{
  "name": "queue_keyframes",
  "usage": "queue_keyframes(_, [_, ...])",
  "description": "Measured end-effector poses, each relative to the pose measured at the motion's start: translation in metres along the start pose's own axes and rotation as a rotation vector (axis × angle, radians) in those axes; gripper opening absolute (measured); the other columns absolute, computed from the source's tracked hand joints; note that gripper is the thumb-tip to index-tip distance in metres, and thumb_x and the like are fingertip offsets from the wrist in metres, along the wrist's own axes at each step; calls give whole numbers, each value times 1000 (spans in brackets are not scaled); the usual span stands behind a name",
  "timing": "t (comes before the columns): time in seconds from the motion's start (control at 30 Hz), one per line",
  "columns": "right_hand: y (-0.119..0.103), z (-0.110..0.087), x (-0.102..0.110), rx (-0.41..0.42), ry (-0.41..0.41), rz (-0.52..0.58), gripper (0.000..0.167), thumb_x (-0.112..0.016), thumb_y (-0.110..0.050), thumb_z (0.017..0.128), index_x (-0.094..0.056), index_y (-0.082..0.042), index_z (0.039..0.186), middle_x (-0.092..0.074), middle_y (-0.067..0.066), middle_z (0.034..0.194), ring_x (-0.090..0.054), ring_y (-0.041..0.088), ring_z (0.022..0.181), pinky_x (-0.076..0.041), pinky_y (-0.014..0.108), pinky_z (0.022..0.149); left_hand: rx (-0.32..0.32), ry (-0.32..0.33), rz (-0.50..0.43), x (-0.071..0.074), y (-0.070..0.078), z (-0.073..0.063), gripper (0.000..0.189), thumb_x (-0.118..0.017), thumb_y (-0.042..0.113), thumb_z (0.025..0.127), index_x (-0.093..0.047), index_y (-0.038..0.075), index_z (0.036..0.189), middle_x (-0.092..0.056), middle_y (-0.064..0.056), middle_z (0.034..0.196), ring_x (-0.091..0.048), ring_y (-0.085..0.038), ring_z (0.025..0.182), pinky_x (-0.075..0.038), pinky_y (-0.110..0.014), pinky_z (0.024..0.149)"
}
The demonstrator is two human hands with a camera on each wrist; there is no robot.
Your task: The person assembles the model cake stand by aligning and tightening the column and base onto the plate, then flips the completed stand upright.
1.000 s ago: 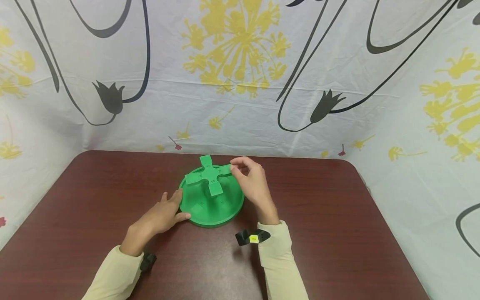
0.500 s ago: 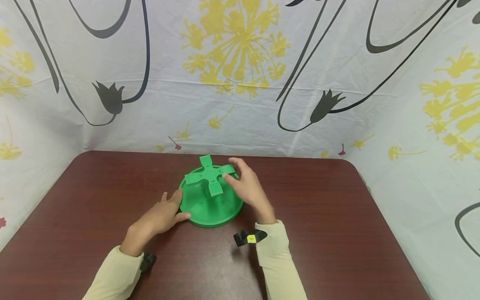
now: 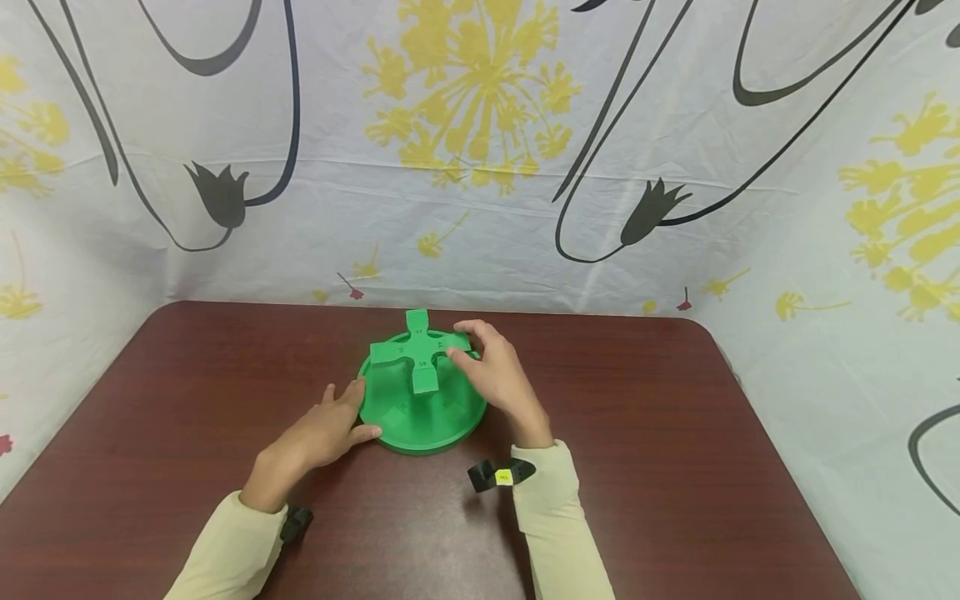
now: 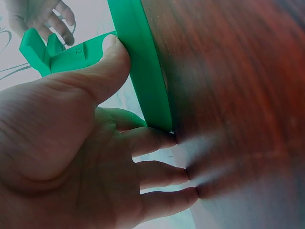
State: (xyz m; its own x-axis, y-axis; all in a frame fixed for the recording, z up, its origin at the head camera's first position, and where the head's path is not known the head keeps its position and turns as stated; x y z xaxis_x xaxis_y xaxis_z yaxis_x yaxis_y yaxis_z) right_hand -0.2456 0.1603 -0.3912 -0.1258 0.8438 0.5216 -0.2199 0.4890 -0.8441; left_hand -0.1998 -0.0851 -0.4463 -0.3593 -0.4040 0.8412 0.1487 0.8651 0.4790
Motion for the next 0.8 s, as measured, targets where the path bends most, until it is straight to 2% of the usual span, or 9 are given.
queue_keyframes(0.1, [-1,-1,0,-10,-2,-9,32,-64,-14,96,-62,-7,128,-63,14,128,-63,32,116,-51,45,95,0,-2,1,0,0,0,82,-61,32,99,-17,-8,155,-24,-30,158,-11,-57,145,-25,-68,111])
queue_keyframes(0.23, [-1,-2,1,-6,-8,-24,26,-66,-14,96,-67,-7,121,-68,11,117,-67,26,100,-52,37,83,1,-4,-1,0,0,0,82,-61,32,99,-16,-8,155,-24,-30,158,-11,-56,145,-25,-67,112])
queue_keyframes(0.43, [-1,-2,1,3,-16,-38,18,-68,-12,94,-70,-9,112,-70,8,100,-57,20,77,-46,31,69,5,-6,-6,0,0,-1,82,-61,32,99,-16,-8,155,-24,-30,158,-10,-56,145,-24,-67,112])
queue_keyframes(0.57, [0,-3,1,10,-18,-53,16,-69,-12,93,-71,-10,109,-69,8,96,-56,19,75,-45,30,66,5,-4,-12,0,1,-1,82,-61,31,99,-16,-8,155,-24,-30,158,-10,-56,145,-24,-68,112])
queue_keyframes(0.8, [-2,-3,0,9,-41,-60,13,-70,-13,93,-71,-10,105,-70,7,104,-64,18,81,-49,31,70,1,5,-13,1,1,-1,82,-62,31,99,-17,-9,155,-25,-30,158,-11,-56,145,-24,-68,112])
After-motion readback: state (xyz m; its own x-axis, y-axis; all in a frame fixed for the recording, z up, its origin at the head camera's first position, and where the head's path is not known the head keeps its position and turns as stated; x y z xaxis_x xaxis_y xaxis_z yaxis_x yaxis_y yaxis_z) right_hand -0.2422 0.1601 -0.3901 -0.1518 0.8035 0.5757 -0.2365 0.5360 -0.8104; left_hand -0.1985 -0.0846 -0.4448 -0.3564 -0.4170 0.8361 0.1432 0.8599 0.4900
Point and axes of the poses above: each hand's wrist, its own z-axis towards the middle knuckle, its own x-axis out of the back of the hand, y = z × x, the point moved 2 cm from there along z, towards the middle knuckle
